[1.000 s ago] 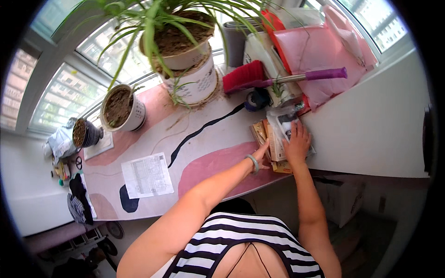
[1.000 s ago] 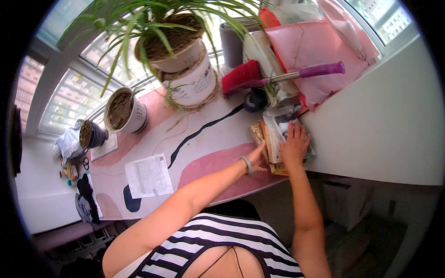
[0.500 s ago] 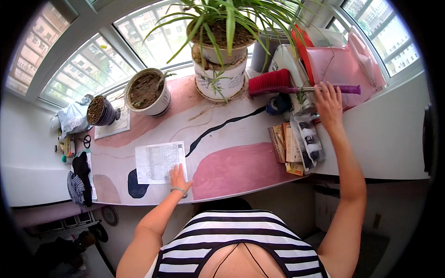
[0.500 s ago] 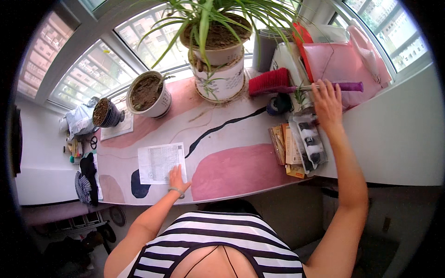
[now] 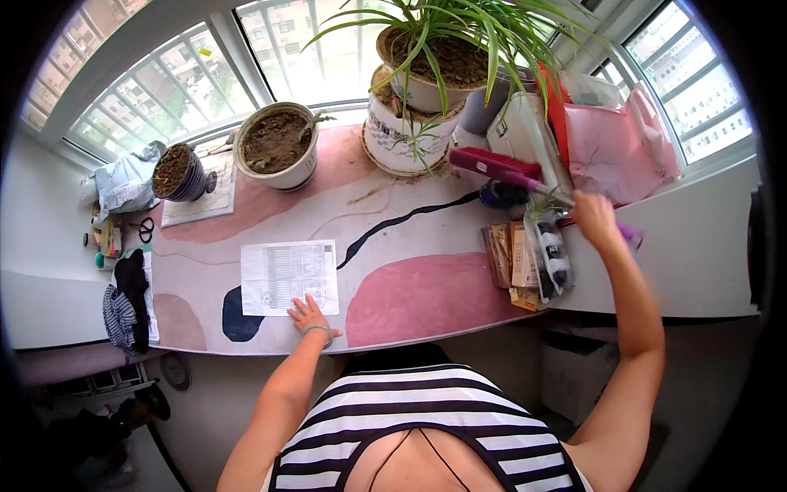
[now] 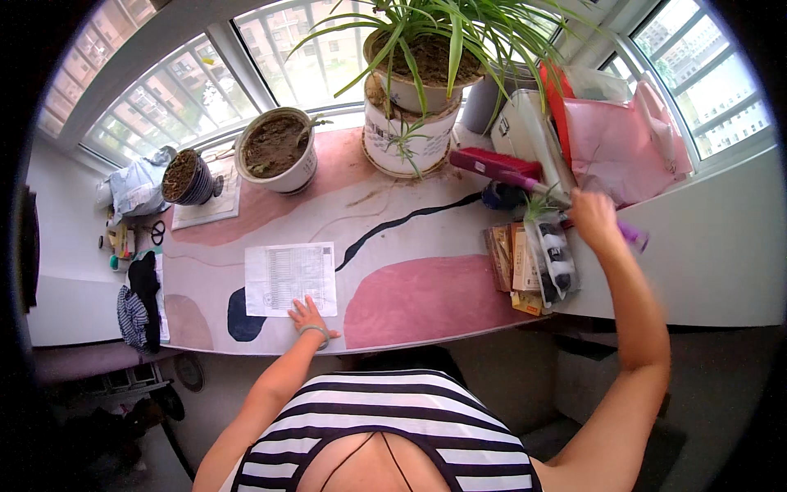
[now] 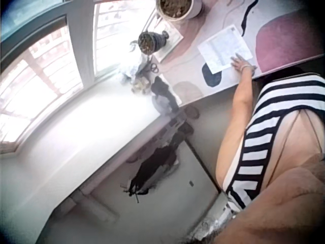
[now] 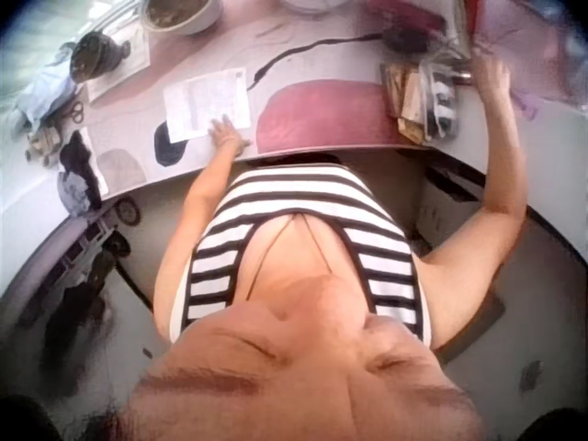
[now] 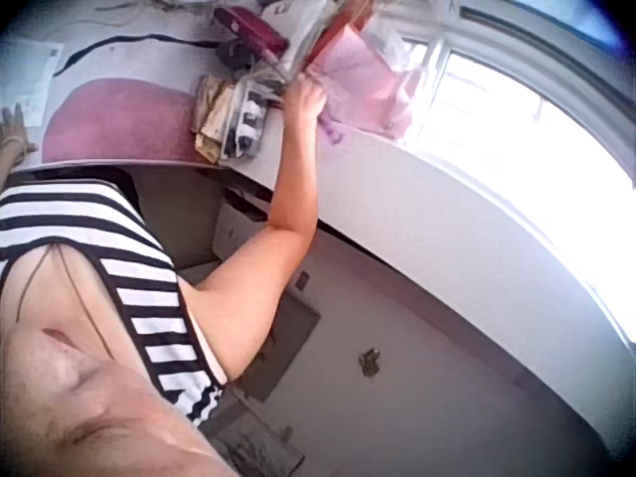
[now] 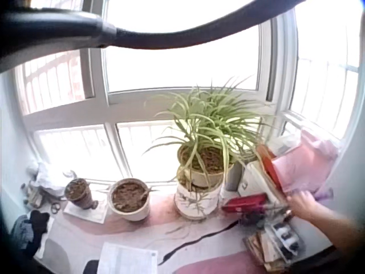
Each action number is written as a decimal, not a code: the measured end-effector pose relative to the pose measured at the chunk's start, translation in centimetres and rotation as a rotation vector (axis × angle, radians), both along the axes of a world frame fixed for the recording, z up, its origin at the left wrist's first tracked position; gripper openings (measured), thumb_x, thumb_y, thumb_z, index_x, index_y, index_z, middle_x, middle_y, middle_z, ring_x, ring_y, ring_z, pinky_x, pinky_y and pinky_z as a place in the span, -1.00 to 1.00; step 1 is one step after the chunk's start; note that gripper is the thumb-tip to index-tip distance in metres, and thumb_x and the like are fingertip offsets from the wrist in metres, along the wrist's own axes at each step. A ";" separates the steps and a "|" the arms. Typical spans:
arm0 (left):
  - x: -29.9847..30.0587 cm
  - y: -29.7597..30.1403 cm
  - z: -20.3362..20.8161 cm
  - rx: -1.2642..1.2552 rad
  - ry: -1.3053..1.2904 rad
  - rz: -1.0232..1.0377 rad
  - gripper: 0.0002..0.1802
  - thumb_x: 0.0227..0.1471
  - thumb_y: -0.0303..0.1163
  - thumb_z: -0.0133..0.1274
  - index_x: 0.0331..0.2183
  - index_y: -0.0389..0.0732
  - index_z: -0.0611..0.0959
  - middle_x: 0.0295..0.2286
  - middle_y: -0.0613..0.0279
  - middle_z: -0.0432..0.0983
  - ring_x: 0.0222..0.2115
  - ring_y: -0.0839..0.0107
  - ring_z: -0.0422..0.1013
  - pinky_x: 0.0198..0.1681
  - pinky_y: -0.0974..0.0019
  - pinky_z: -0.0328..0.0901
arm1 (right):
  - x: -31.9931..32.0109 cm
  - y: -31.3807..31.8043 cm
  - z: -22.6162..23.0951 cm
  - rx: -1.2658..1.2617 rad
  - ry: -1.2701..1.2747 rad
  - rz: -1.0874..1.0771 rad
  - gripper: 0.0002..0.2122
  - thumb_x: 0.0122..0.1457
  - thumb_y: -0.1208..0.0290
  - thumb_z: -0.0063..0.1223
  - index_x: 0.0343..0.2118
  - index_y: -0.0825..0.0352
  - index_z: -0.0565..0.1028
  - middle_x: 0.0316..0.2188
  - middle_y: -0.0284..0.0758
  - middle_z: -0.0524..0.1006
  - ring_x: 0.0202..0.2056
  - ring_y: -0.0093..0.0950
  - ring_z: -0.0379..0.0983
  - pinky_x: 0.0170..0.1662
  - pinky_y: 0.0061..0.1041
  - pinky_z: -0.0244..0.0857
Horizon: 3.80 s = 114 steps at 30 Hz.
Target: The person walks to a window sill and trims a potted plant by hand. They pull and remove several long, dry leaves from the plant, discarding them onto the surface below.
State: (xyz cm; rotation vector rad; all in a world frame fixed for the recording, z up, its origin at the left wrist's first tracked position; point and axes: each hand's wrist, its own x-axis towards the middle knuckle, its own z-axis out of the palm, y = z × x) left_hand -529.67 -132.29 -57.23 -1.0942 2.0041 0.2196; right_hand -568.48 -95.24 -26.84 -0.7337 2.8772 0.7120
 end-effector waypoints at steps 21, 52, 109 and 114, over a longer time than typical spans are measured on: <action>-0.4 -0.5 1.2 -0.009 0.056 0.015 0.59 -0.63 0.05 0.45 0.23 -0.05 -0.33 0.23 -0.09 -0.49 0.23 -0.16 -0.35 0.18 0.07 0.02 | 8.3 -2.1 -6.4 -1.338 -0.883 -0.831 -0.46 0.18 0.46 -0.13 0.22 0.13 0.04 -0.58 -0.42 0.29 -0.64 -0.63 0.20 -0.64 -0.61 0.17; 0.7 0.2 0.3 -0.026 0.075 -0.003 0.63 -0.67 0.10 0.45 0.22 -0.05 -0.35 0.22 -0.08 -0.50 0.23 -0.15 -0.37 0.19 0.05 -0.01 | 5.3 -8.6 -14.1 -1.296 0.171 0.171 -0.47 -0.16 0.64 0.03 0.00 0.34 0.34 0.04 -0.13 0.32 0.13 -0.17 0.16 0.18 -0.25 0.01; -32.9 -6.2 59.9 0.743 1.571 -0.264 -0.66 0.14 -0.25 -0.02 -0.10 -0.25 0.50 -0.71 0.47 0.32 -0.76 0.74 0.15 -0.68 0.63 0.08 | -9.5 -26.4 28.9 -1.333 -0.822 0.371 -0.54 0.21 -0.03 -0.16 -0.09 0.32 0.39 -0.44 -0.37 0.50 -0.58 -0.65 0.39 -0.55 -0.71 0.24; -34.2 -11.0 60.4 0.715 1.657 -0.118 -0.70 0.17 -0.22 -0.07 -0.20 -0.24 0.57 -0.75 0.50 0.27 -0.77 0.74 0.10 -0.72 0.62 0.01 | -11.7 -25.4 26.7 -1.199 -0.448 0.493 -0.76 0.14 0.25 0.01 -0.34 0.33 0.56 -0.54 -0.36 0.55 -0.51 -0.64 0.45 -0.41 -0.64 0.31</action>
